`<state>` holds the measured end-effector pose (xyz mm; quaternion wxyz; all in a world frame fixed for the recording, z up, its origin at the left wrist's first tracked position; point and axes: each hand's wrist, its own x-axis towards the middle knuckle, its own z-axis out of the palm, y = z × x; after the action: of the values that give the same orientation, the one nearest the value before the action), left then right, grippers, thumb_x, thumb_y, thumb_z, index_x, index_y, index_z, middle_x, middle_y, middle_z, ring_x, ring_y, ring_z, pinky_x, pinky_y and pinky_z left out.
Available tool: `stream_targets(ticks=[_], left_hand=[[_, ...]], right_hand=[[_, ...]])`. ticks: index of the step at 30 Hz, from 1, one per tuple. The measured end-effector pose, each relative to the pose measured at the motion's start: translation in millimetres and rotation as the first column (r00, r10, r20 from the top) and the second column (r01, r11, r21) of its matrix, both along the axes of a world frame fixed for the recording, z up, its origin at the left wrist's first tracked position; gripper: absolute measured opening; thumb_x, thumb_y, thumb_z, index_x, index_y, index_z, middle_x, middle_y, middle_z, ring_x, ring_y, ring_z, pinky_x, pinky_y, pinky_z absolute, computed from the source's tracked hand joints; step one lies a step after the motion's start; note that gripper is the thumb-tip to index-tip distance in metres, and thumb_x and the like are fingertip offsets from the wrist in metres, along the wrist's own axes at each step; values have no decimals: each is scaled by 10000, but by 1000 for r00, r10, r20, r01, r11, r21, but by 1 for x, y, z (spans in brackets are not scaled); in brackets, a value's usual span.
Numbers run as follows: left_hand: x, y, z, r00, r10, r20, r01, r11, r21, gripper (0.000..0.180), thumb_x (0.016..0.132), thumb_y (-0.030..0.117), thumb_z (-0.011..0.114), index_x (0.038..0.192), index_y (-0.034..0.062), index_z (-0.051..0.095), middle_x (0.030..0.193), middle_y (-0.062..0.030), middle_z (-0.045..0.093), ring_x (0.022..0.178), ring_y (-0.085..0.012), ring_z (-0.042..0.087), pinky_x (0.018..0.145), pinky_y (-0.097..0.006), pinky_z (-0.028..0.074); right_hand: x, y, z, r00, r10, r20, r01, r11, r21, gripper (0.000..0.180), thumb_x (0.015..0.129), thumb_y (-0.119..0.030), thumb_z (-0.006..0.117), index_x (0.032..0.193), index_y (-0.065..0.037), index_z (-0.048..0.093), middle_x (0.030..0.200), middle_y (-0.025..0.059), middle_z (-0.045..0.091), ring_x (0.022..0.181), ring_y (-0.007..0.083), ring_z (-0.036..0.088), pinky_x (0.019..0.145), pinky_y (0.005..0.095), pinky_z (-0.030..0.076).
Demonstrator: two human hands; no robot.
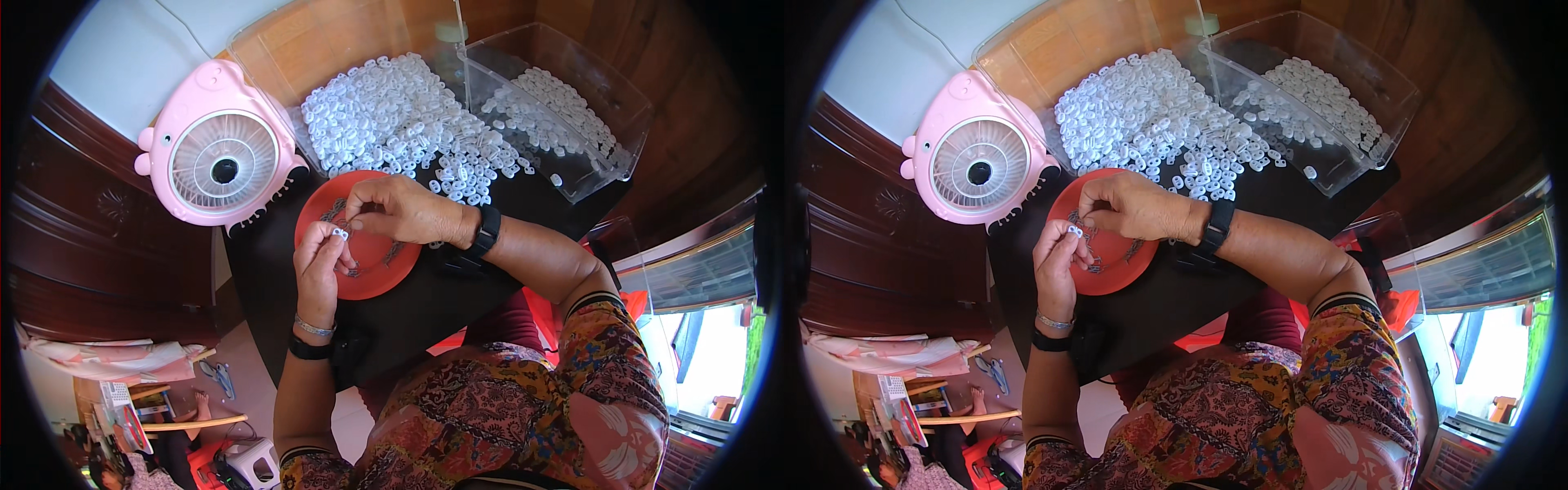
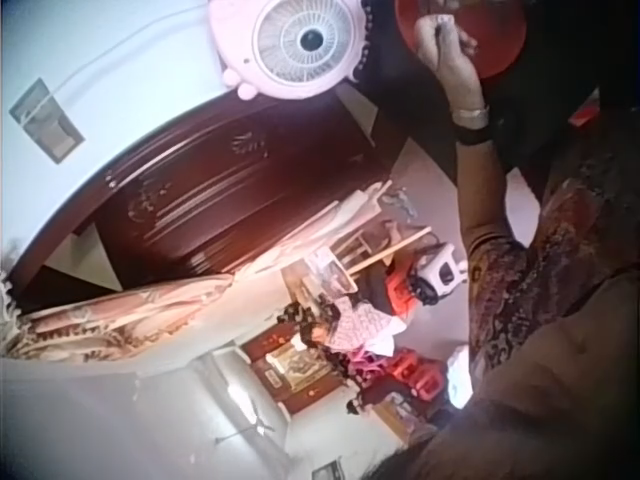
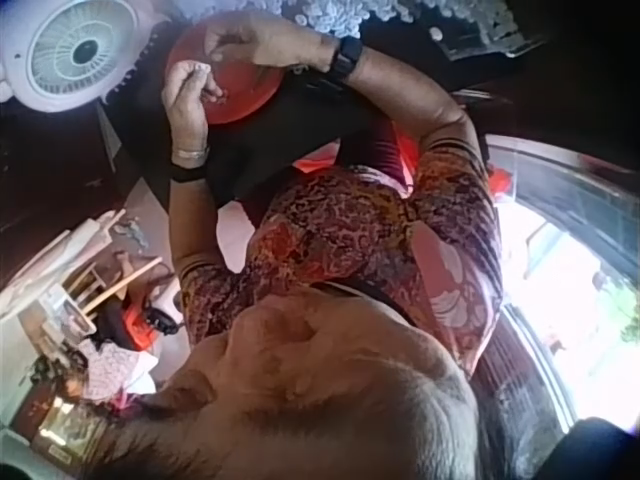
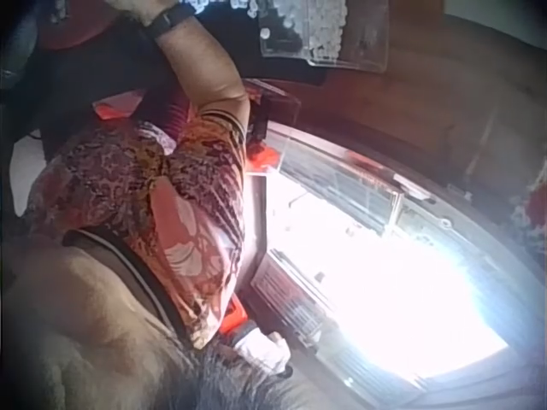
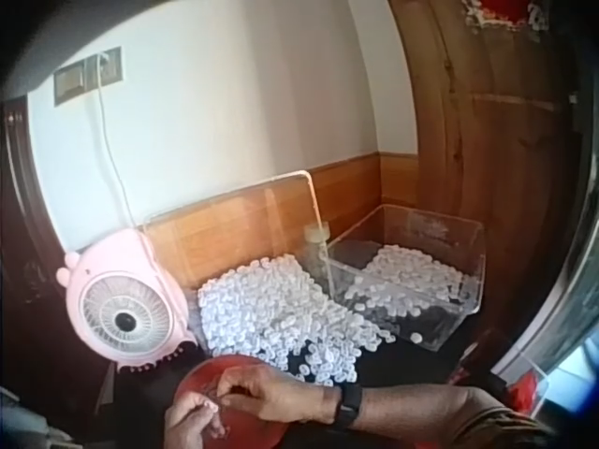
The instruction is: Sorting and inspecting small white plastic hardware clips into a red plate and clear bins.
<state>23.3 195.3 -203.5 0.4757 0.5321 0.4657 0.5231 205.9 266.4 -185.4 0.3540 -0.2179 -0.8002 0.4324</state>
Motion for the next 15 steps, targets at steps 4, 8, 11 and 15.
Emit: stream_targets(ticks=[4,8,11,15], left_hand=[[0,-1,0,991,-5,-131,5,1000,1,156,915,185,486,876,41,532,679,-3,522,597,-77,514,542,-200,392],[0,-1,1,982,-2,-191,9,999,38,163,916,184,488,875,35,536,660,7,514,586,-65,500,537,-200,384],[1,-2,2,979,5,-205,4,999,42,164,916,183,487,867,34,537,655,9,512,581,-60,494,534,-199,379],[1,-2,2,977,14,-211,-8,1000,27,163,913,181,492,843,41,537,640,12,507,569,-54,485,518,-198,368]], right_hand=[[1,0,0,999,21,30,-22,999,46,70,820,-46,646,882,-25,620,813,64,648,764,146,623,691,284,480],[0,1,-1,999,42,25,-44,995,85,66,825,-51,648,878,-24,620,811,70,648,764,155,626,691,284,481],[0,2,-2,998,59,26,-61,994,89,68,830,-60,651,877,-23,619,812,75,646,760,167,631,690,287,482],[2,3,-1,998,54,14,-55,993,103,70,832,-65,654,876,-24,617,810,78,642,760,184,633,683,296,482]])
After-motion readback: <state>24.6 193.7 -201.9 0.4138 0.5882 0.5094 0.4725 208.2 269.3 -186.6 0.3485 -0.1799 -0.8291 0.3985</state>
